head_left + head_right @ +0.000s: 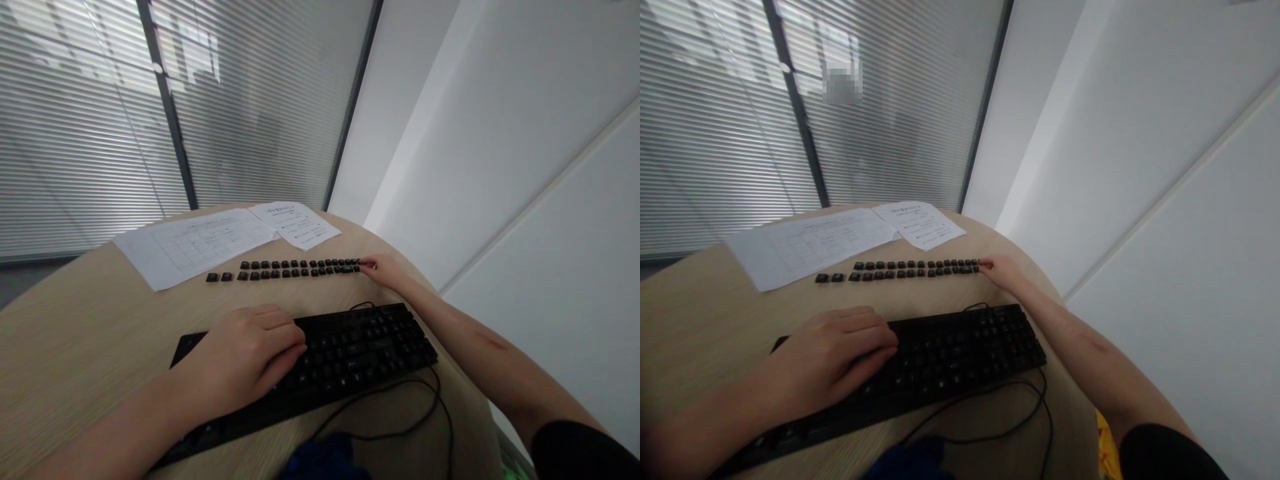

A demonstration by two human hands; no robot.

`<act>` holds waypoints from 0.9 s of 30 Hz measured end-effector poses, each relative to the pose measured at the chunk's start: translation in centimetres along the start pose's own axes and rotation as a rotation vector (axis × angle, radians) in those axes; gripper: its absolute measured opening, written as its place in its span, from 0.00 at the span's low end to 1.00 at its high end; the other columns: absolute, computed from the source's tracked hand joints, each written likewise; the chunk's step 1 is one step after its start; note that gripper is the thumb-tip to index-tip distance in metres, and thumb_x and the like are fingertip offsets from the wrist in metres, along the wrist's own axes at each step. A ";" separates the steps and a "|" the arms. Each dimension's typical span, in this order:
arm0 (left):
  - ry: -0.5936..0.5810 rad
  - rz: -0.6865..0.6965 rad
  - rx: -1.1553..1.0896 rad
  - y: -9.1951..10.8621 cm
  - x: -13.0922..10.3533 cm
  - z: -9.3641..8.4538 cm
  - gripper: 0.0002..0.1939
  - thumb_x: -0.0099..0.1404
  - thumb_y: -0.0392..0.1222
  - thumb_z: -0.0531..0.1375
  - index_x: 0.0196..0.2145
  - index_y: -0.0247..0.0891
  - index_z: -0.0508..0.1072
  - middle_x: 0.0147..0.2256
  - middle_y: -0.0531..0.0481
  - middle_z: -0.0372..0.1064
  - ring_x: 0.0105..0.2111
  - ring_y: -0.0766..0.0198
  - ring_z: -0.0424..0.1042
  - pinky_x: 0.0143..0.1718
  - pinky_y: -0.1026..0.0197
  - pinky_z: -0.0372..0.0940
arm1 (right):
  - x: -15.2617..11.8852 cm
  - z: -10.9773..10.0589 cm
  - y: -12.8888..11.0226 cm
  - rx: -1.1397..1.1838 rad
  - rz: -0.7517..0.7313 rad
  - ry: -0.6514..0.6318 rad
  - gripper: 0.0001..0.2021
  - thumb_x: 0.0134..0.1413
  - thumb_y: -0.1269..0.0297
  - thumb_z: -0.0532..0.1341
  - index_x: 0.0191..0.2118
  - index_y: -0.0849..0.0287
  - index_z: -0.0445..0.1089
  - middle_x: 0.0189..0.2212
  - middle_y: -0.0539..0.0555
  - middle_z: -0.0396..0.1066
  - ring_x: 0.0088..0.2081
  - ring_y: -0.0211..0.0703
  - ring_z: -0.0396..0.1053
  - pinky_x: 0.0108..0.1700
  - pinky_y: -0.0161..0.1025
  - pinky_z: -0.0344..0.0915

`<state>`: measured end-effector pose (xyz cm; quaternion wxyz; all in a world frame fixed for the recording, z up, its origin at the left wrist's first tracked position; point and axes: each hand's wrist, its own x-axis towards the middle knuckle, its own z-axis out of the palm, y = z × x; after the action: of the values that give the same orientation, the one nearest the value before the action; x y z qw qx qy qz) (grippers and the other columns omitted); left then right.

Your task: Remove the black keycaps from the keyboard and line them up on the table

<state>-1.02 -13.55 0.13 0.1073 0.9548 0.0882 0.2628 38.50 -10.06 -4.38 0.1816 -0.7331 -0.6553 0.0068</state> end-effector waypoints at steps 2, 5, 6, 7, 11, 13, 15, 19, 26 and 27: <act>-0.012 -0.019 0.014 -0.3 0.0 0.0 0.16 0.76 0.40 0.52 0.36 0.39 0.78 0.31 0.49 0.75 0.31 0.60 0.72 0.32 0.58 0.64 | -0.6 -1.0 -0.1 0.031 0.006 0.107 0.12 0.63 0.63 0.63 0.47 0.59 0.82 0.43 0.60 0.83 0.44 0.53 0.78 0.51 0.46 0.71; -0.062 -0.073 0.045 -0.8 0.0 0.0 0.16 0.76 0.40 0.52 0.36 0.39 0.78 0.31 0.49 0.75 0.31 0.59 0.73 0.33 0.57 0.64 | -2.4 -3.4 -0.3 0.126 0.027 0.285 0.20 0.71 0.56 0.52 0.51 0.60 0.79 0.46 0.62 0.80 0.48 0.53 0.77 0.52 0.48 0.72; -0.084 -0.092 0.055 -0.9 0.0 0.0 0.16 0.75 0.40 0.52 0.36 0.39 0.78 0.32 0.48 0.75 0.32 0.58 0.73 0.34 0.57 0.65 | -3.3 -4.3 -0.4 0.217 0.033 0.344 0.25 0.73 0.51 0.48 0.53 0.59 0.78 0.44 0.61 0.80 0.45 0.51 0.77 0.48 0.47 0.73; -0.097 -0.109 0.064 -1.1 0.0 0.0 0.16 0.75 0.41 0.52 0.36 0.39 0.78 0.32 0.48 0.76 0.32 0.58 0.74 0.34 0.57 0.65 | -4.3 -5.1 -0.6 0.408 0.035 0.412 0.28 0.73 0.46 0.46 0.51 0.59 0.78 0.40 0.59 0.79 0.41 0.49 0.77 0.43 0.45 0.74; -0.123 -0.169 0.085 -1.8 0.0 0.1 0.17 0.75 0.43 0.52 0.34 0.40 0.78 0.31 0.48 0.75 0.32 0.57 0.73 0.35 0.56 0.65 | -8.4 -6.6 -2.1 0.989 0.069 0.475 0.34 0.66 0.32 0.48 0.32 0.57 0.77 0.22 0.52 0.69 0.24 0.41 0.68 0.30 0.40 0.73; -0.140 -0.200 0.098 -2.1 0.0 0.3 0.17 0.74 0.44 0.53 0.33 0.40 0.78 0.31 0.47 0.75 0.34 0.56 0.74 0.36 0.55 0.66 | -10.0 -6.3 -2.9 1.109 0.144 0.407 0.33 0.64 0.31 0.50 0.30 0.56 0.75 0.14 0.46 0.56 0.16 0.38 0.56 0.23 0.38 0.68; -0.150 -0.226 0.104 -2.6 -0.1 0.5 0.15 0.73 0.44 0.53 0.35 0.41 0.78 0.33 0.47 0.76 0.37 0.54 0.75 0.39 0.53 0.68 | -11.1 -5.6 -3.6 1.201 0.207 0.278 0.29 0.63 0.33 0.55 0.33 0.56 0.74 0.12 0.43 0.52 0.15 0.36 0.53 0.20 0.37 0.65; -0.154 -0.273 0.083 -3.6 -0.4 1.3 0.13 0.71 0.46 0.56 0.44 0.42 0.80 0.42 0.45 0.78 0.46 0.50 0.75 0.50 0.47 0.70 | -12.0 -4.7 -4.1 1.264 0.229 -0.021 0.21 0.55 0.42 0.69 0.43 0.54 0.72 0.23 0.46 0.68 0.22 0.38 0.68 0.23 0.36 0.71; -0.243 -0.338 -0.026 -4.4 -0.8 2.1 0.17 0.73 0.49 0.55 0.53 0.42 0.76 0.53 0.45 0.76 0.54 0.51 0.74 0.60 0.45 0.67 | -11.4 -2.8 -3.4 1.203 0.195 -0.004 0.23 0.60 0.37 0.62 0.42 0.55 0.67 0.27 0.49 0.71 0.25 0.38 0.69 0.25 0.35 0.68; -0.247 -0.340 -0.031 -4.4 -0.8 2.1 0.18 0.73 0.49 0.55 0.54 0.43 0.76 0.53 0.45 0.77 0.54 0.51 0.74 0.60 0.45 0.67 | -11.4 -2.4 -3.3 1.172 0.179 -0.013 0.24 0.62 0.36 0.58 0.41 0.54 0.66 0.25 0.47 0.68 0.23 0.37 0.66 0.23 0.34 0.65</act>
<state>-1.15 -9.80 -3.13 0.1749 0.9494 0.2300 0.1232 34.38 -21.39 -3.79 0.5509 -0.5628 -0.4791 0.3876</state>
